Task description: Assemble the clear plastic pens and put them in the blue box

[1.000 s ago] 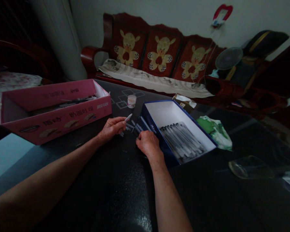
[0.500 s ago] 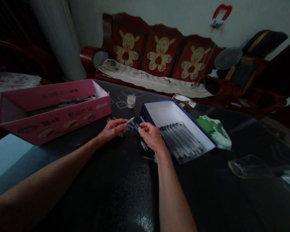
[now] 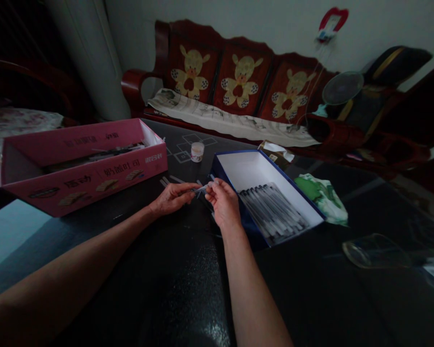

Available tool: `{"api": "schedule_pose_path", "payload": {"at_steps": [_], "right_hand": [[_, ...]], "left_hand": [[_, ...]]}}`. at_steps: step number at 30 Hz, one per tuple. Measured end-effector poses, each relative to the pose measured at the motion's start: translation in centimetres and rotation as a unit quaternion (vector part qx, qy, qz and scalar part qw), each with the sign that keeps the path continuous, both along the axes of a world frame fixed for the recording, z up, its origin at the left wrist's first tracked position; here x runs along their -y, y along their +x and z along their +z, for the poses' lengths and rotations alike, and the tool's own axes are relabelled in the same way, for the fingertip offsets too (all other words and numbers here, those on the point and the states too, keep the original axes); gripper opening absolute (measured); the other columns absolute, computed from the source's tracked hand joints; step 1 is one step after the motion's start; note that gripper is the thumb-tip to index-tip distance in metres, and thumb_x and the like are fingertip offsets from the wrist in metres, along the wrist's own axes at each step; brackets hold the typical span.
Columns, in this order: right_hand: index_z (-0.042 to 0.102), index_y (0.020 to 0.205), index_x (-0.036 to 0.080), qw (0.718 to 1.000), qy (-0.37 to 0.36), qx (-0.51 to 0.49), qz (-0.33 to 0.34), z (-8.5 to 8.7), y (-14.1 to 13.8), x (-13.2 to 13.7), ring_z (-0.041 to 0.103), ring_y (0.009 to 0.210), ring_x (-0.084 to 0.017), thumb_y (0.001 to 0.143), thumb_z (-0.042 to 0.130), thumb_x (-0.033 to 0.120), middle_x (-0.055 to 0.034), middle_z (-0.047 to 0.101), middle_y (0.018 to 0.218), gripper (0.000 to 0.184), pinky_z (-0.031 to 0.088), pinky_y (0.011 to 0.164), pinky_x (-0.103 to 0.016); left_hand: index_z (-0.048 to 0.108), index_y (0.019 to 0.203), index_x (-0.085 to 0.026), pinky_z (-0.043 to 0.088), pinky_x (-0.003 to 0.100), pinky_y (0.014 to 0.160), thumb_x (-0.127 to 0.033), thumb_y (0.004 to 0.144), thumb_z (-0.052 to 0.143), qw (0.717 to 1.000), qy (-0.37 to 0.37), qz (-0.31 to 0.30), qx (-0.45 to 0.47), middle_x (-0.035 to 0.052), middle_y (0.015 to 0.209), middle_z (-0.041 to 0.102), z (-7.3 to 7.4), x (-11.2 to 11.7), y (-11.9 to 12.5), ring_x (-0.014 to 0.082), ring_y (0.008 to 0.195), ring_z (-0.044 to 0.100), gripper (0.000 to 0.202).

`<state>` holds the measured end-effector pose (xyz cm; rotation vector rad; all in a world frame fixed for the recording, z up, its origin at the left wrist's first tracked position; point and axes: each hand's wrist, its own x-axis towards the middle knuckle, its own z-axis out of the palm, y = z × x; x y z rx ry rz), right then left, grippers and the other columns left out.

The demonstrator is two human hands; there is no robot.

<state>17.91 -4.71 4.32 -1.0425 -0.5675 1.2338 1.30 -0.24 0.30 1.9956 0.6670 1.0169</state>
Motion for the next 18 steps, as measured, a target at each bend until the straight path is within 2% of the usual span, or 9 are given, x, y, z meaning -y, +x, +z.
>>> {"api": "schedule_pose_path", "payload": {"at_steps": [7,13,18], "right_hand": [[0.065,0.087,0.019,0.995,0.020,0.098,0.018,-0.8,-0.3,0.0,0.062,0.068,-0.009,0.063,0.076,0.028,0.0011,0.068,0.081,0.028,0.048,0.055,-0.017],[0.066,0.087,0.019,0.990,0.029,0.129,0.051,-0.6,0.4,0.2,0.062,0.069,-0.010,0.062,0.078,0.031,-0.0005,0.070,0.085,0.030,0.048,0.056,-0.019],[0.069,0.094,0.019,0.985,0.039,0.159,0.056,-0.3,0.4,0.3,0.061,0.068,-0.009,0.064,0.077,0.032,0.0002,0.069,0.080,0.034,0.051,0.063,-0.022]], "left_hand": [[0.063,0.117,-0.014,0.037,0.018,0.051,-0.032,0.090,0.050,1.000,0.006,-0.005,-0.019,-0.0018,0.063,0.058,0.1,-0.1,-0.1,0.0075,0.053,0.048,0.036],[0.069,0.093,-0.011,0.033,0.017,0.046,-0.038,0.091,0.046,0.998,-0.022,-0.024,-0.046,-0.0015,0.058,0.056,1.2,0.2,-0.2,0.0061,0.048,0.043,0.036],[0.067,0.081,-0.011,0.030,0.016,0.044,-0.040,0.091,0.047,0.998,-0.025,-0.027,-0.050,-0.0024,0.055,0.053,1.4,0.3,-0.1,0.0055,0.047,0.040,0.037]]}}
